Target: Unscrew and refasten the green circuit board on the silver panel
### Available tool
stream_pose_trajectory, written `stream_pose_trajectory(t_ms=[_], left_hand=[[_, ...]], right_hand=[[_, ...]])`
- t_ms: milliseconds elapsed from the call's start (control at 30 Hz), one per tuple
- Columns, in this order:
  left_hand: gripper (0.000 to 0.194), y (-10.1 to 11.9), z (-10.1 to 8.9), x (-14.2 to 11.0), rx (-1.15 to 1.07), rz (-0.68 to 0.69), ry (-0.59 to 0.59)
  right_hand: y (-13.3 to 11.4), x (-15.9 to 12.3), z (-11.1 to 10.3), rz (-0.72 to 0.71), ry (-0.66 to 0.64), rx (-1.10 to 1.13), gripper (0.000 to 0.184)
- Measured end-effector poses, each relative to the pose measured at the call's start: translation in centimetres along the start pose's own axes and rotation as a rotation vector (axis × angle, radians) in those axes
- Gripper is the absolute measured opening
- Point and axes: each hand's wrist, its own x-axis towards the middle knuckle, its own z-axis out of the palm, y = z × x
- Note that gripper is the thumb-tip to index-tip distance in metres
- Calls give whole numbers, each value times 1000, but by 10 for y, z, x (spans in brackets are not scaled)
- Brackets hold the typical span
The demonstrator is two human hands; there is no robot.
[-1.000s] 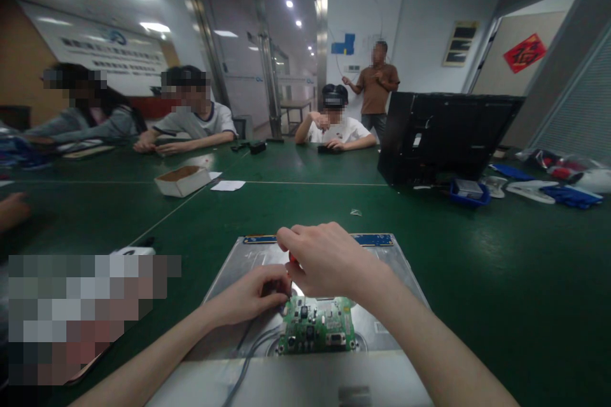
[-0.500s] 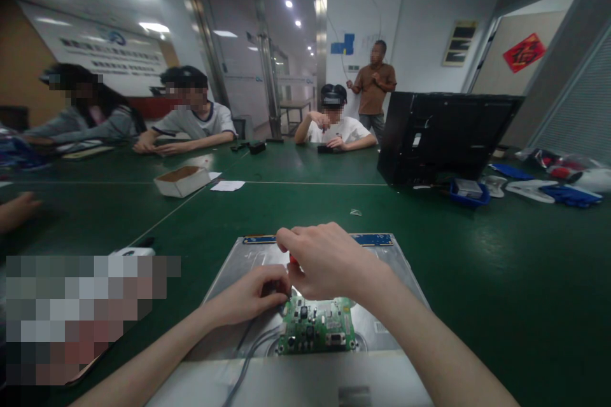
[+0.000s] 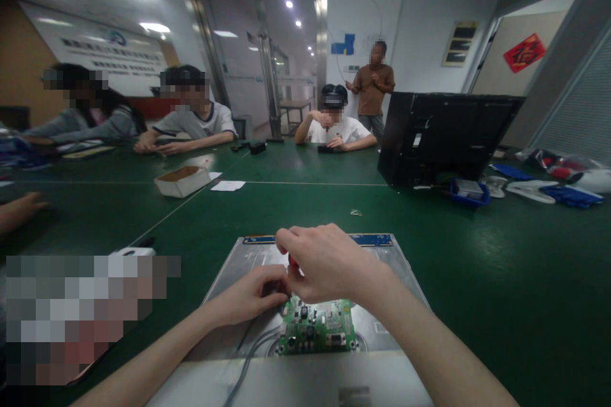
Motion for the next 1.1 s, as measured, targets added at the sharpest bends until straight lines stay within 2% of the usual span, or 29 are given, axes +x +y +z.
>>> stream_pose_trajectory(t_ms=[133, 200, 433, 833, 1100], left_hand=[[7, 3, -1, -1, 3, -11, -8], [7, 4, -1, -1, -3, -12, -7], [8, 3, 0, 0, -12, -14, 16], [10, 4, 0, -1, -39, -13, -13], [7, 6, -1, 0, 0, -37, -7]], right_hand=[[1, 4, 3, 64, -1, -69, 13], [2, 5, 4, 91, -8, -97, 17], [1, 0, 0, -11, 12, 6, 18], [2, 4, 3, 75, -19, -73, 21], [-1, -1, -1, -11, -8, 19, 25]])
